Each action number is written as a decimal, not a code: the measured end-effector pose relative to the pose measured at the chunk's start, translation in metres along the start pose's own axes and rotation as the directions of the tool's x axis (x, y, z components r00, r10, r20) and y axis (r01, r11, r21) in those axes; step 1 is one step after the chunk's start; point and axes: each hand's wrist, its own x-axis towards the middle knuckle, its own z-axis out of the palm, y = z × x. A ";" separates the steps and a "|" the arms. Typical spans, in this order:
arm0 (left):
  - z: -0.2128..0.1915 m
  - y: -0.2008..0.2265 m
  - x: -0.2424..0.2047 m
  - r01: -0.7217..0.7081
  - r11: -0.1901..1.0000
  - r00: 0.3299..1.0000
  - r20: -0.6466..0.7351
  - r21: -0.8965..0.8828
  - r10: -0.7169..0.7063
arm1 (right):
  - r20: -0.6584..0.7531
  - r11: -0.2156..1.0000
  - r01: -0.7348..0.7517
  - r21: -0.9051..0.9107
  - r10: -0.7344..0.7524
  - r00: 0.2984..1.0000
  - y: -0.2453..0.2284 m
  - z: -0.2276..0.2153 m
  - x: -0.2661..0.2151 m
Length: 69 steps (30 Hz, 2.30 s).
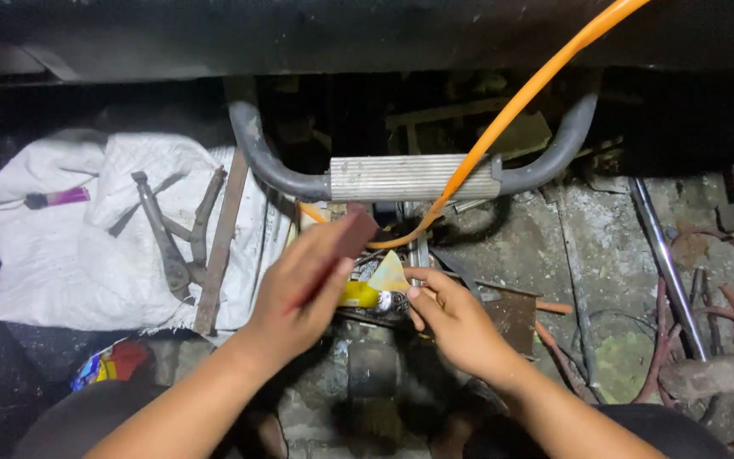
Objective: The person holds a red rectangular object and uses a small yellow spatula to scoop a white substance from a container. They then spread the substance onto the surface of the red object and apply it to a black surface above.
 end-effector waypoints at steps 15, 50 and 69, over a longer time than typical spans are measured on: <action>0.010 0.002 0.013 0.515 0.767 0.704 0.322 0.382 -0.633 | -0.252 0.873 0.392 0.290 -0.325 0.911 -0.006 -0.027 -0.009; 0.019 -0.025 0.004 0.523 0.794 0.732 0.313 0.310 -0.605 | -0.316 0.822 0.491 -0.291 -0.566 0.761 -0.017 -0.043 0.009; 0.011 -0.012 0.015 0.002 0.996 0.999 0.052 0.091 -0.007 | -0.053 0.947 0.191 0.260 -0.184 0.982 0.027 -0.015 0.050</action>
